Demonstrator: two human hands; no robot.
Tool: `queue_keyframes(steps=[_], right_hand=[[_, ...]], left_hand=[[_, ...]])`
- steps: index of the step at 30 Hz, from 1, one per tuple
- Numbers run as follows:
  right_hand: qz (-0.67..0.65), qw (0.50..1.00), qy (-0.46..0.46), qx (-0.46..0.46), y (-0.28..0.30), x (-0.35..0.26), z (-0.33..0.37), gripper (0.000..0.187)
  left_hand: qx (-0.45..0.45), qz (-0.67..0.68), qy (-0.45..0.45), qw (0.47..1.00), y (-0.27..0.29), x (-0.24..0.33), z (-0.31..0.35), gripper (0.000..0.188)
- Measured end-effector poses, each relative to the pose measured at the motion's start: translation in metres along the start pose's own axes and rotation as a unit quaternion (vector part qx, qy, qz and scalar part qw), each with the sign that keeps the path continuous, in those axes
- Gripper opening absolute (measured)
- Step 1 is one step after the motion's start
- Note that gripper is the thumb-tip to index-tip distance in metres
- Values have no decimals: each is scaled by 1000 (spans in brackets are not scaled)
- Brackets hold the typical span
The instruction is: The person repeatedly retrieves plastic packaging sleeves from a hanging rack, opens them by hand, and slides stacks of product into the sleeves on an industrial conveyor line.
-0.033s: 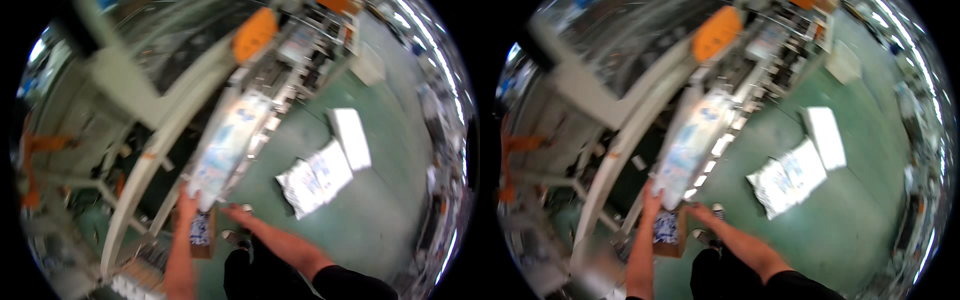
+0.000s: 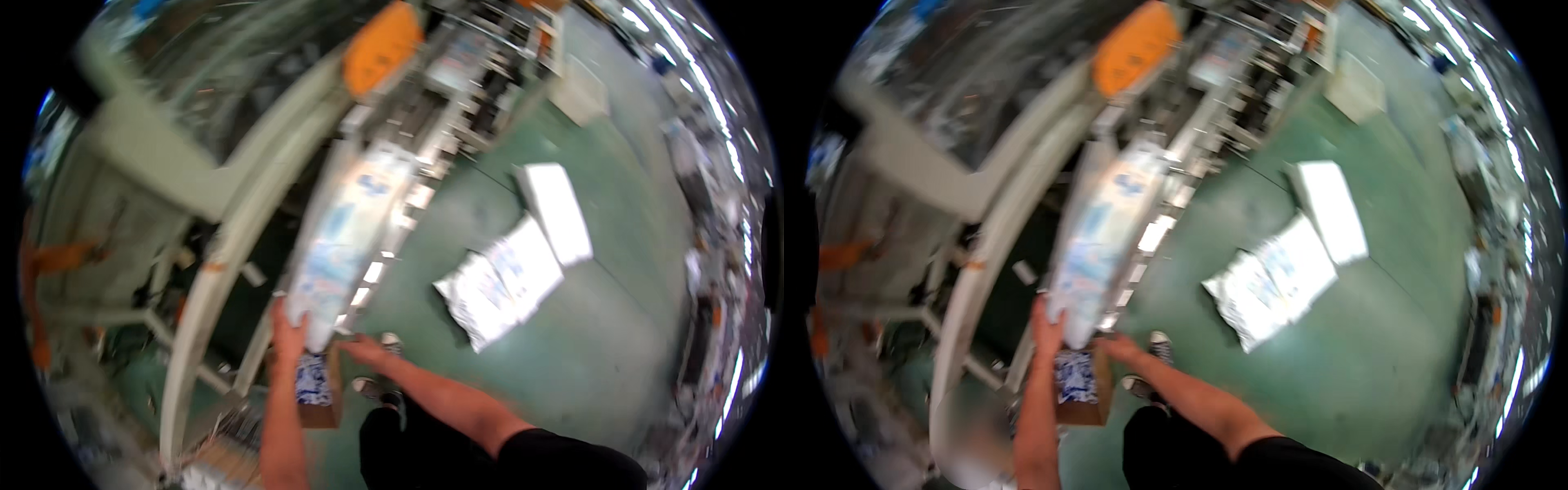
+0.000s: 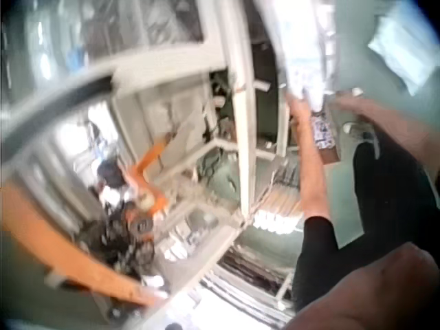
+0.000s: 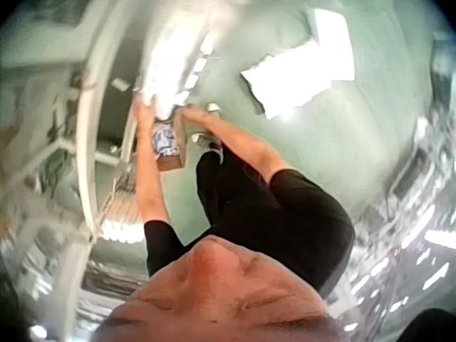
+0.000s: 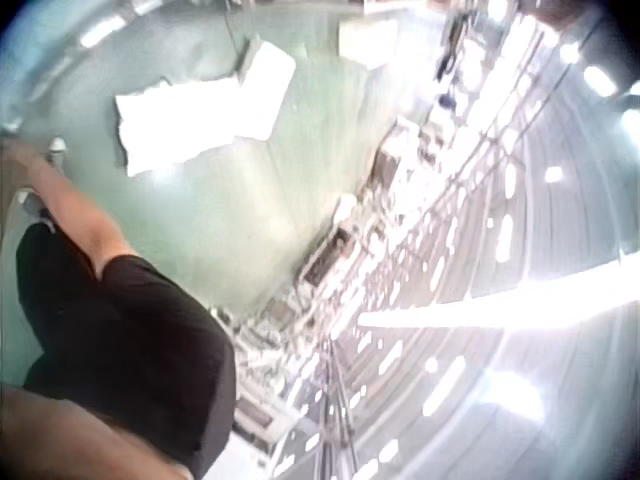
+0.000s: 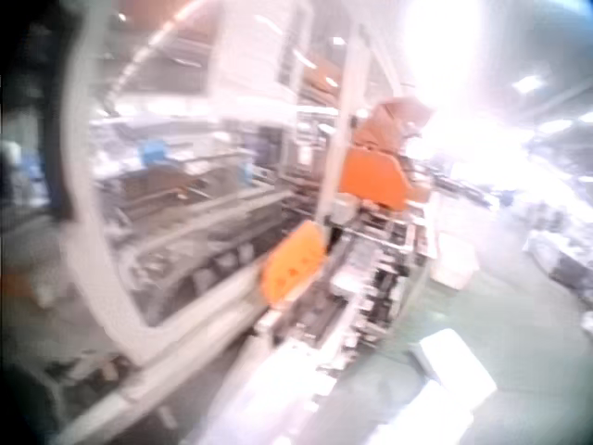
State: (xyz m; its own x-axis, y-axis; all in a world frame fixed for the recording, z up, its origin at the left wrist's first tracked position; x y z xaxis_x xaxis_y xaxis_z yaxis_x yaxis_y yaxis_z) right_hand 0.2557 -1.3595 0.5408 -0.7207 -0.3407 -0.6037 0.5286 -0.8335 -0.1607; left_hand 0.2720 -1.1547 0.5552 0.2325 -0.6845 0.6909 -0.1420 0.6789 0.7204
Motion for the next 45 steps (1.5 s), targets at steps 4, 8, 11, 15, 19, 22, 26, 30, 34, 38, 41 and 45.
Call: queue_keyframes(steps=[4, 8, 11, 15, 19, 22, 26, 30, 34, 38, 41, 45], right_hand=[[-9, 982, 183, 48, -27, 25, -109, 42], [8, 998, 56, 5, 21, 36, -35, 56], [40, 996, 48, 57, 83, 149, 6, 58], [145, 940, -214, 224, 217, 292, 138, 45], [162, 856, -349, 346, 328, 439, 300, 36], [94, 834, -385, 383, 383, 495, 365, 33], [83, 844, -347, 401, 479, 528, 359, 33], [33, 861, -263, 435, 599, 560, 295, 62], [-207, 865, -225, 398, 678, 556, 215, 96], [-286, 853, -214, 381, 713, 554, 141, 110], [-378, 823, -178, 384, 733, 558, 86, 116], [-426, 776, -125, 448, 746, 602, 24, 104]], left_hand=[[-86, -51, -34, 994, -46, 37, -17, 58], [-8, -57, 23, 998, -49, 35, 28, 52], [54, -51, 45, 996, -57, -23, 101, 47], [-89, -63, 142, 984, -96, -65, 243, 51], [-258, -29, 218, 941, -155, -19, 307, 48], [-312, 9, 254, 916, -203, 26, 307, 47], [-333, 4, 237, 913, -267, 82, 285, 45], [-333, -68, 200, 919, -375, 144, 242, 39], [-415, -62, 156, 894, -517, 230, 181, 30], [-471, -80, 64, 876, -658, 319, 104, 28], [-469, -120, -99, 869, -758, 348, 59, 36], [-492, -245, -353, 757, -880, 394, 21, 69]])
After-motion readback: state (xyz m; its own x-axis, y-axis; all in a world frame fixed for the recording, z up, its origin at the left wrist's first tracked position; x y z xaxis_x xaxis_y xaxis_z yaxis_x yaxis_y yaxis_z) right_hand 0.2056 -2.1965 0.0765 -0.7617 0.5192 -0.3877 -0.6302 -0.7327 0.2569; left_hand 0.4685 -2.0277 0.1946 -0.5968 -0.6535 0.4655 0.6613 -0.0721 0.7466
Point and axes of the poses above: each hand's wrist, its own z-axis away from the middle knuckle, its own y-axis out of the back of the hand, x = y × z, the point moved 3 cm from there along -z, towards the middle knuckle, and after that the axes turned 6 degrees about -x, right-handed, at the moved point
